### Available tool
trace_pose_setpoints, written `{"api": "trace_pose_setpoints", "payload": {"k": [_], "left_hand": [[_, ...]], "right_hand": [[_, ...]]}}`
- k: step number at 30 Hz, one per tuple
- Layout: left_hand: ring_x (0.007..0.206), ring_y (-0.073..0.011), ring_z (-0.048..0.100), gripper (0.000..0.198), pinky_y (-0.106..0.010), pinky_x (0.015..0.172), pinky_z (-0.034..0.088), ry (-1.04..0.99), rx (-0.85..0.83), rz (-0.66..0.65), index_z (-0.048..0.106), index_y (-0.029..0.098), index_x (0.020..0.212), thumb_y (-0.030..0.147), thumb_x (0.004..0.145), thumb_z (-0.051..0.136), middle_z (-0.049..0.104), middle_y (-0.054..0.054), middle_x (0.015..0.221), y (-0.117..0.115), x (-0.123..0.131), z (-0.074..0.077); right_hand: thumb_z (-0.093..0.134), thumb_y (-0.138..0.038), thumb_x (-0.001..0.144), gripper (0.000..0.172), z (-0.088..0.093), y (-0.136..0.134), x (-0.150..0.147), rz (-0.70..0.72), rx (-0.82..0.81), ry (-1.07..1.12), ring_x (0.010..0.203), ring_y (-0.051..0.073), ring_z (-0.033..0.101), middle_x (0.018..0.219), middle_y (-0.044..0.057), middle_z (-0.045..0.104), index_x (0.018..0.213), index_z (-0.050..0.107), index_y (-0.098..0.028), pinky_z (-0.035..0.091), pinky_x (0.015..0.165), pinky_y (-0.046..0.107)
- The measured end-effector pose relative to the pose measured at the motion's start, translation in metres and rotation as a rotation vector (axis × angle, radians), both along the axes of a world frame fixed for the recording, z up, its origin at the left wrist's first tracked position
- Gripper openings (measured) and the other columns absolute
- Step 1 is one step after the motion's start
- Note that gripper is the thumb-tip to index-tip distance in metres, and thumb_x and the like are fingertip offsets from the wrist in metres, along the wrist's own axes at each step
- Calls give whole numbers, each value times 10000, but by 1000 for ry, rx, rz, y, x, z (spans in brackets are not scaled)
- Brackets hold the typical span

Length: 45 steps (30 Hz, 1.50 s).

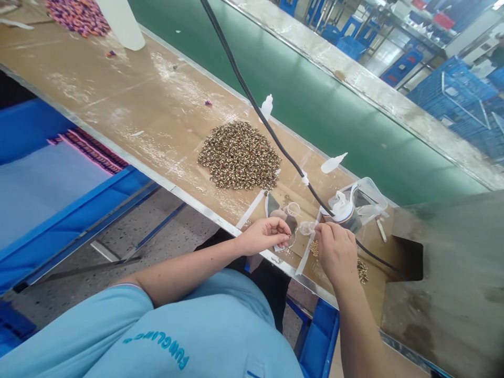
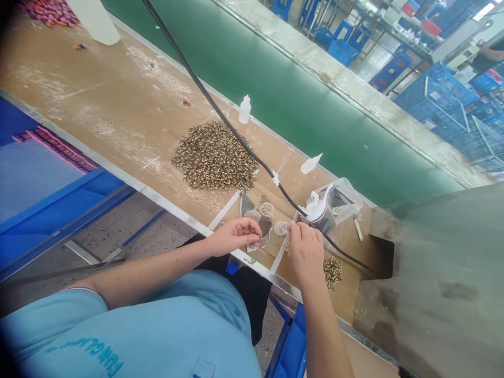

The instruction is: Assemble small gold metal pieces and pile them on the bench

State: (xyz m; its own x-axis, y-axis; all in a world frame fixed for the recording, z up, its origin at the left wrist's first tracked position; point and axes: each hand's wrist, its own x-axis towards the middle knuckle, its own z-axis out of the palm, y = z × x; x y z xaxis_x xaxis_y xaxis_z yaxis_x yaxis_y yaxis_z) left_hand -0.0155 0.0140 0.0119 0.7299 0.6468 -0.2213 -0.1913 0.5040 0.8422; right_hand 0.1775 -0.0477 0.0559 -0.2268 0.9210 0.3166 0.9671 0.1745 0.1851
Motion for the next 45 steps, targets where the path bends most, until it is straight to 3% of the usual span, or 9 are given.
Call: {"api": "trace_pose_setpoints", "payload": {"k": [11,21,30,35,45], "left_hand": [[589,-82,573,260,-222,610,467,-3,-17,7,563,130,785,318,686,713,609,9,647,0,0,2],[560,-92,598,374,-237,603,480,-31,-96,35,550,125,781,385,615,763,649,-12,635,2,1,3],[550,-83,595,356,-224,587,475,-16,-96,26,548,126,771,356,612,768,636,3,613,1,0,6],[551,-83,593,336,-226,591,476,-15,-90,21,545,127,780,338,630,759,637,3,619,2,1,4],[542,-95,600,391,-240,585,478,-65,-144,1,527,129,787,374,607,773,647,-4,611,3,0,0]], "right_hand": [[387,-190,914,185,3,1,1,33,8,-84,723,161,485,788,50,587,818,545,-181,317,718,294],[439,-238,898,128,2,-7,-6,-48,102,253,805,171,537,833,55,608,844,546,-193,354,733,296],[411,-258,908,156,-3,-9,-3,-98,139,256,799,181,532,813,54,605,822,527,-202,344,719,307],[417,-275,901,148,-11,-10,-3,-123,119,387,789,186,524,814,55,593,815,516,-206,366,697,311],[422,-262,903,121,-17,-18,-45,-76,64,663,742,161,522,769,25,557,824,503,-218,412,662,287]]}}
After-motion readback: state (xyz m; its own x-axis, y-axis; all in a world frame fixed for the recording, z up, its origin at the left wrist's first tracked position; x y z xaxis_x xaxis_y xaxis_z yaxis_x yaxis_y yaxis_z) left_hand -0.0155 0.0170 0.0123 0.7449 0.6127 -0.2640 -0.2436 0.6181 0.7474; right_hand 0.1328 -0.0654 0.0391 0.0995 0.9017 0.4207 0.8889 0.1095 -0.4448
